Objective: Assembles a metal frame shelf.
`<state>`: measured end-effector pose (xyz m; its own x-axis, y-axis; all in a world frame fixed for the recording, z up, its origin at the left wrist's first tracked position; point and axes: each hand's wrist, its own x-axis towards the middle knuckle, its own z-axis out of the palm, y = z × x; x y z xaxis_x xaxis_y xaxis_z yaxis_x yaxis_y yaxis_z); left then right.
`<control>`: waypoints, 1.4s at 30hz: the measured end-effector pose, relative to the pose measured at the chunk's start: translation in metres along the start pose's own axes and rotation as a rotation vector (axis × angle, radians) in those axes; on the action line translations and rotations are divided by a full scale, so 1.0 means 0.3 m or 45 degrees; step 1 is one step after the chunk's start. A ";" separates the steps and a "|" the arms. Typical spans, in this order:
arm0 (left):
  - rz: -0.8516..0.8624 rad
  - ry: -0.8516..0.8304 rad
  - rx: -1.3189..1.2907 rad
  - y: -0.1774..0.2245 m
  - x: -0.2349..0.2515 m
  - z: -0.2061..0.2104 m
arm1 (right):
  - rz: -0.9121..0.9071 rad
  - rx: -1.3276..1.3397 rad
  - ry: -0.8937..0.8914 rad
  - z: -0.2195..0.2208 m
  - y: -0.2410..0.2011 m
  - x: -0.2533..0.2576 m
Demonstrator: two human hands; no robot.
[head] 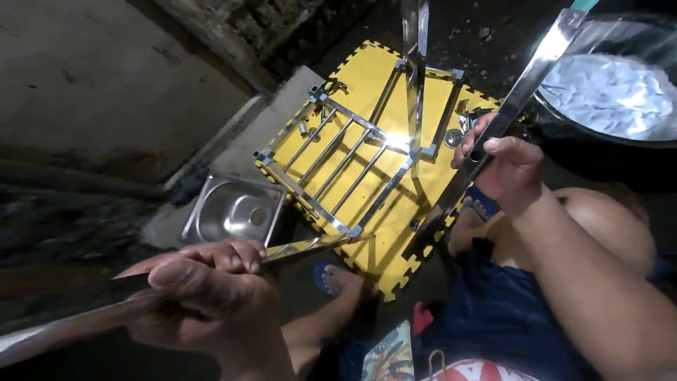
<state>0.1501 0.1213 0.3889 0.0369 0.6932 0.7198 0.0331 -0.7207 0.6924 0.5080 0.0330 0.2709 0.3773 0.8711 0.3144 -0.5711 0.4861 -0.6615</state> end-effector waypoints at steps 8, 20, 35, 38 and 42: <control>-0.051 0.012 0.045 -0.032 0.055 0.076 | 0.018 -0.015 0.007 0.005 0.027 0.013; -0.260 0.012 0.009 -0.086 0.120 0.038 | 0.047 -0.014 0.010 -0.003 0.032 0.008; -0.355 0.057 0.021 -0.125 0.146 0.022 | 0.058 -0.044 0.050 0.004 0.040 0.037; -0.413 0.093 0.020 -0.133 0.152 0.018 | 0.051 -0.047 0.029 -0.003 0.043 0.042; -0.465 0.128 0.080 -0.143 0.179 0.037 | 0.067 -0.057 0.034 0.001 0.046 0.047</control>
<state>0.1616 0.1894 0.3972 -0.0864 0.8988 0.4299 0.0870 -0.4230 0.9019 0.5053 0.0520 0.2665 0.3676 0.8928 0.2605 -0.5575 0.4357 -0.7066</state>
